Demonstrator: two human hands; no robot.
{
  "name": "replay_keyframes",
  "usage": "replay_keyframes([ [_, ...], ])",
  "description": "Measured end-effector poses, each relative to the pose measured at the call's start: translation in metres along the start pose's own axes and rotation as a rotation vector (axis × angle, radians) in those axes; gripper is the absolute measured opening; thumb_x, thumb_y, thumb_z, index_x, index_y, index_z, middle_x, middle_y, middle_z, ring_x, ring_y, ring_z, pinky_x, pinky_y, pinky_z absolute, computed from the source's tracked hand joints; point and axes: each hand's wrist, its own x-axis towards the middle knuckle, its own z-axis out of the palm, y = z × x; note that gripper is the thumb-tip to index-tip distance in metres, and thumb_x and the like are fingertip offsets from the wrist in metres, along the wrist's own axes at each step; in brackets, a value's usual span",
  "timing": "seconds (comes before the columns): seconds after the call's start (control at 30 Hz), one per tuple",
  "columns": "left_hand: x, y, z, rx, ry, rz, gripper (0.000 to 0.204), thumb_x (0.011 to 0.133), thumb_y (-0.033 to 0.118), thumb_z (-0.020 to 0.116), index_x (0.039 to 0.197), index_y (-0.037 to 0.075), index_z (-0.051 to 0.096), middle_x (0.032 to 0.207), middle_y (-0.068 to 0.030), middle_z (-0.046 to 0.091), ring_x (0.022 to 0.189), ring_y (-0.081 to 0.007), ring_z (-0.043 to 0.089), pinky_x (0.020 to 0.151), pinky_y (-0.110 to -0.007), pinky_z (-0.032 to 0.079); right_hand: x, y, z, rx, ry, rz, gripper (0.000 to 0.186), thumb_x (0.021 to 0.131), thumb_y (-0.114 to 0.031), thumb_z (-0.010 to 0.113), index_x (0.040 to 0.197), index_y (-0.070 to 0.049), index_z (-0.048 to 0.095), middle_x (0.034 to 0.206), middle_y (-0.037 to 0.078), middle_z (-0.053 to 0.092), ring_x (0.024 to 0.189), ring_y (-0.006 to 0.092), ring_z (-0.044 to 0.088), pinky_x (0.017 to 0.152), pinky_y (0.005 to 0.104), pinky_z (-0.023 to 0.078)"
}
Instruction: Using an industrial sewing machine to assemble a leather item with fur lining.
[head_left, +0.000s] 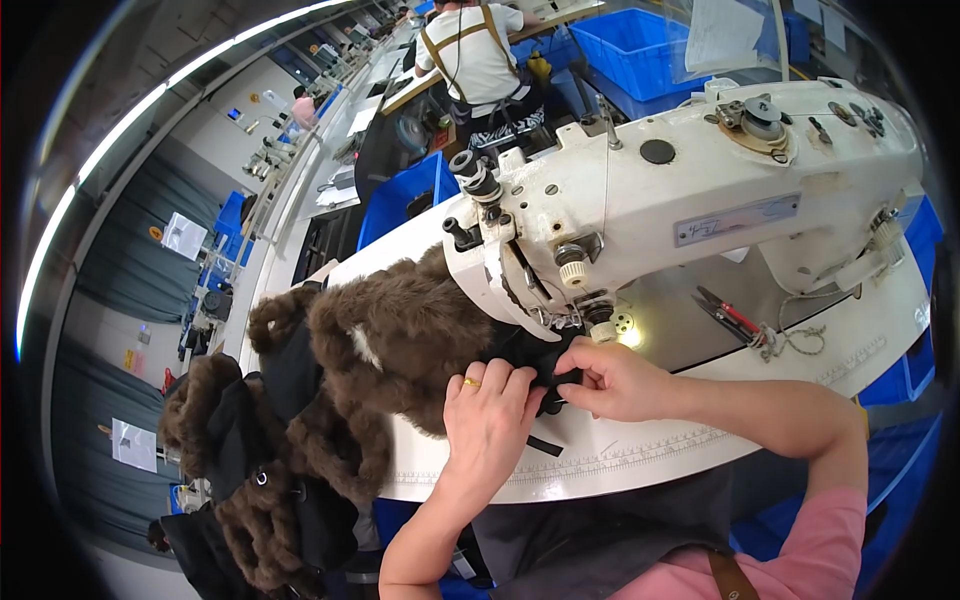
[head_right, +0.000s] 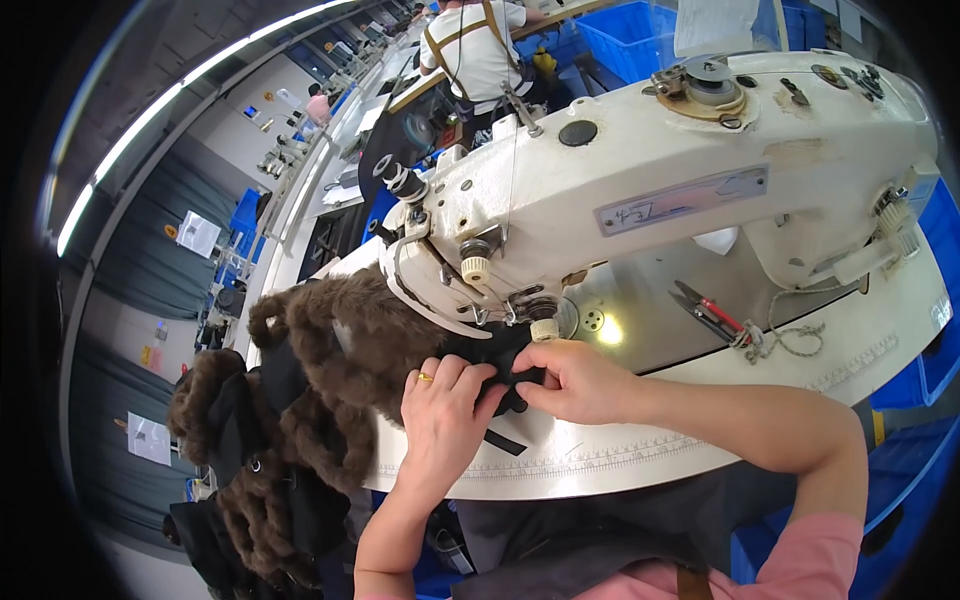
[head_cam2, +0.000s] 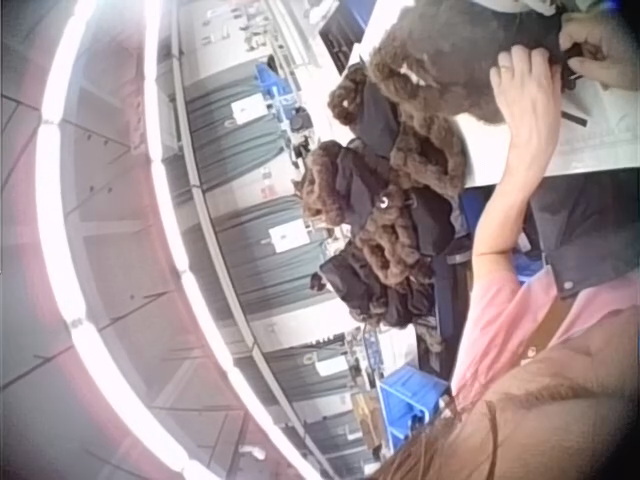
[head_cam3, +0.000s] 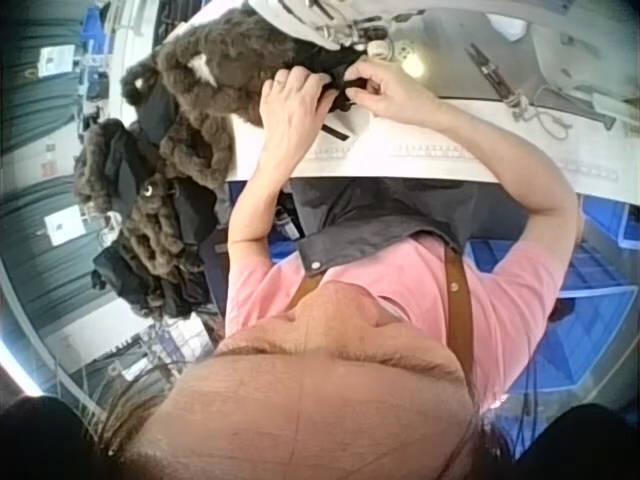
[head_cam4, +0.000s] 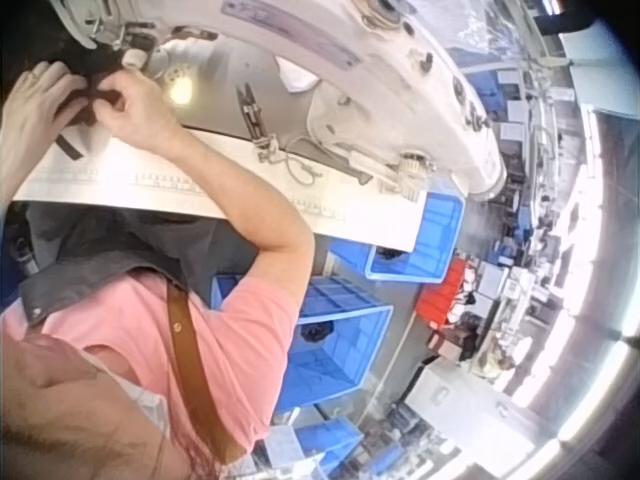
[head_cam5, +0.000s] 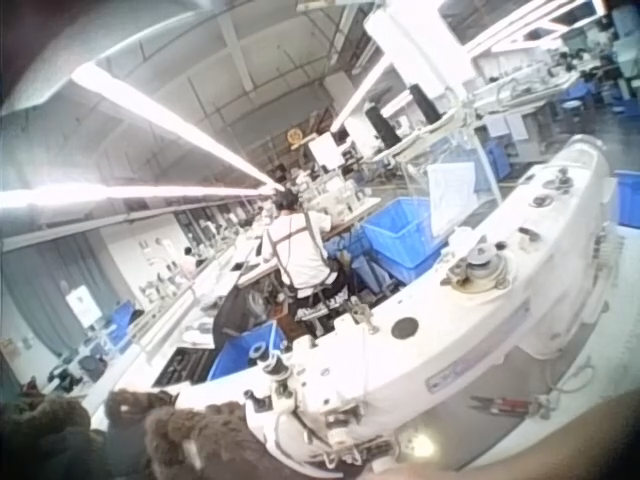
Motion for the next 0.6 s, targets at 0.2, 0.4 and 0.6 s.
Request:
replay_keyframes([
  [0.2, -0.008, 0.001, 0.008, 0.039, 0.064, 0.033, 0.018, 0.074, 0.017, 0.076, 0.089, 0.01, 0.068, 0.077, -0.0016, 0.054, 0.072, -0.0212, 0.051, 0.065, -0.035, 0.036, 0.007, 0.001, 0.005, -0.323, 0.128, -0.268, 0.03, 0.09, -0.028, 0.066, 0.087, 0.001, 0.061, 0.07, 0.016, 0.06, 0.057, 0.0298, 0.057, 0.056, 0.0392, 0.045],
  [0.4, -0.009, 0.003, 0.003, 0.141, 0.066, 0.09, 0.024, 0.074, 0.021, 0.079, 0.093, 0.01, 0.071, 0.081, -0.0016, 0.055, 0.076, -0.0202, 0.053, 0.067, -0.034, 0.039, 0.016, -0.006, 0.001, -0.232, -0.022, 0.039, 0.035, 0.094, -0.031, 0.064, 0.082, 0.002, 0.06, 0.068, 0.013, 0.057, 0.06, 0.0185, 0.052, 0.057, 0.0343, 0.043],
  [0.6, 0.026, 0.0, -0.033, 0.265, -0.05, 0.539, 0.022, 0.077, 0.022, 0.074, 0.089, 0.003, 0.07, 0.105, -0.0077, 0.063, 0.106, -0.0222, 0.054, 0.093, -0.036, 0.044, 0.004, -0.005, -0.002, -0.069, 0.057, -0.041, 0.032, 0.094, -0.024, 0.063, 0.075, 0.001, 0.061, 0.058, 0.006, 0.051, 0.055, 0.0095, 0.041, 0.05, 0.0308, 0.035],
])
